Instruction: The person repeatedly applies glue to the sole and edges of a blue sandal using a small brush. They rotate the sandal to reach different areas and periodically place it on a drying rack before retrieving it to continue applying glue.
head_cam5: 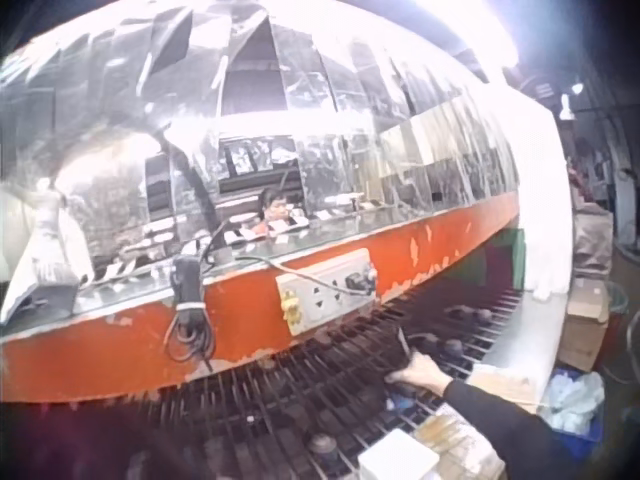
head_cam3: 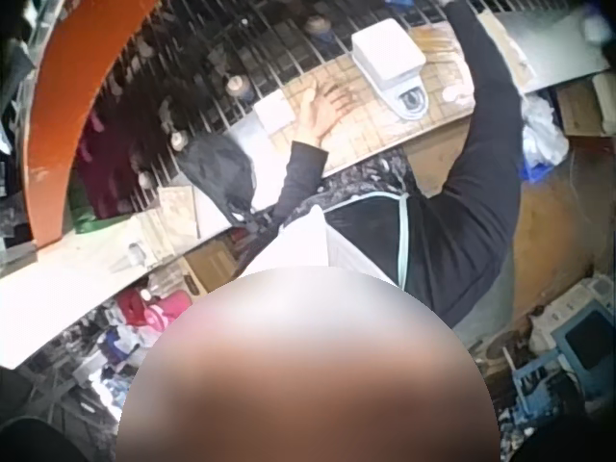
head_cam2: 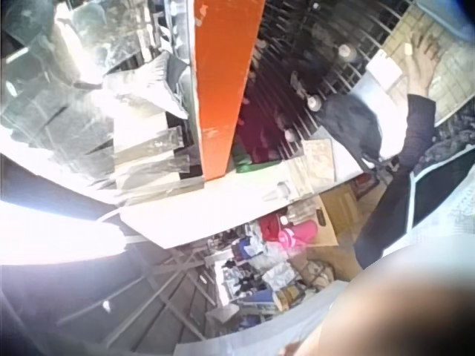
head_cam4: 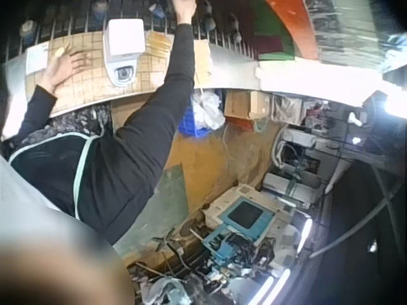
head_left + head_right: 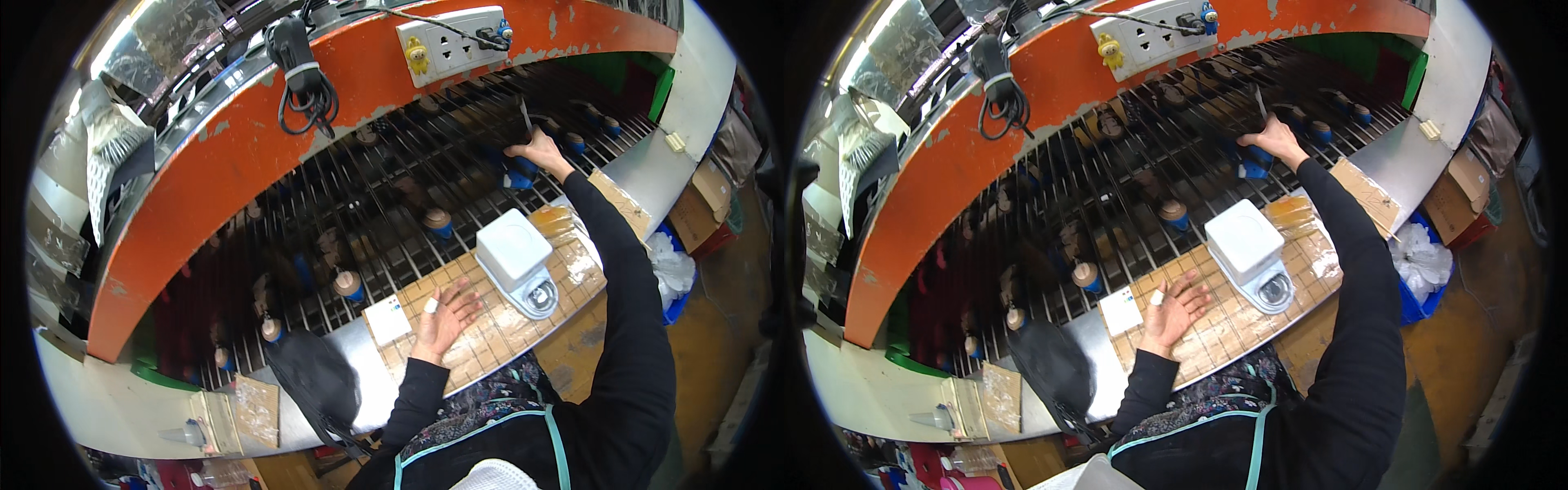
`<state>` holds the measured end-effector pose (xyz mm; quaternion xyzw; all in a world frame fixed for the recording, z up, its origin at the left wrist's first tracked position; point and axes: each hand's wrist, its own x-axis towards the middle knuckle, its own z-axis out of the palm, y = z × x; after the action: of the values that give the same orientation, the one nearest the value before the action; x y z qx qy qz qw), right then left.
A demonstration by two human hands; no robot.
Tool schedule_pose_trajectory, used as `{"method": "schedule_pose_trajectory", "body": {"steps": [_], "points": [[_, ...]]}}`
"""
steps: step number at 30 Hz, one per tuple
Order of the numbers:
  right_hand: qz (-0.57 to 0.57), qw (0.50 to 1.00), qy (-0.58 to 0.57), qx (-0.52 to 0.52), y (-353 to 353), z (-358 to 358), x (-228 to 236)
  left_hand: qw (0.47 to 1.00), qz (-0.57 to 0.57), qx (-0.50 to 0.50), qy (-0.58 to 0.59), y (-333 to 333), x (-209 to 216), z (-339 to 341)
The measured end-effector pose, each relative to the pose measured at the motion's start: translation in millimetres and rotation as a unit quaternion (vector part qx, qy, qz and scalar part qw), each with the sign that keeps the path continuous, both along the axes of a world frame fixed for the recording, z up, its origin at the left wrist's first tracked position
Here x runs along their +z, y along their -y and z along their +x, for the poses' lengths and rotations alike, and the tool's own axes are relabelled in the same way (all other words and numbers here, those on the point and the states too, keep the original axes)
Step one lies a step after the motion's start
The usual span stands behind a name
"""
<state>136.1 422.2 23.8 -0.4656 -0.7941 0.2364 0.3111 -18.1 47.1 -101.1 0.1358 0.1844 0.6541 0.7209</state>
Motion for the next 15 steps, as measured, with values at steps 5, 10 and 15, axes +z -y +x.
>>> {"method": "schedule_pose_trajectory", "body": {"steps": [5, 10, 15], "points": [[-0.103, 0.956, -0.23, 0.152, 119, 42, 36, 0.995, 0.045, 0.004, -0.091, 7, 21, 8], [-0.082, 0.926, -0.278, 0.242, 266, 75, 21, 0.987, 0.098, 0.028, -0.121, 28, 57, 32], [-0.169, 0.91, -0.125, 0.358, 322, 95, 5, 0.987, 0.062, 0.068, -0.133, 81, 67, 46]]}}
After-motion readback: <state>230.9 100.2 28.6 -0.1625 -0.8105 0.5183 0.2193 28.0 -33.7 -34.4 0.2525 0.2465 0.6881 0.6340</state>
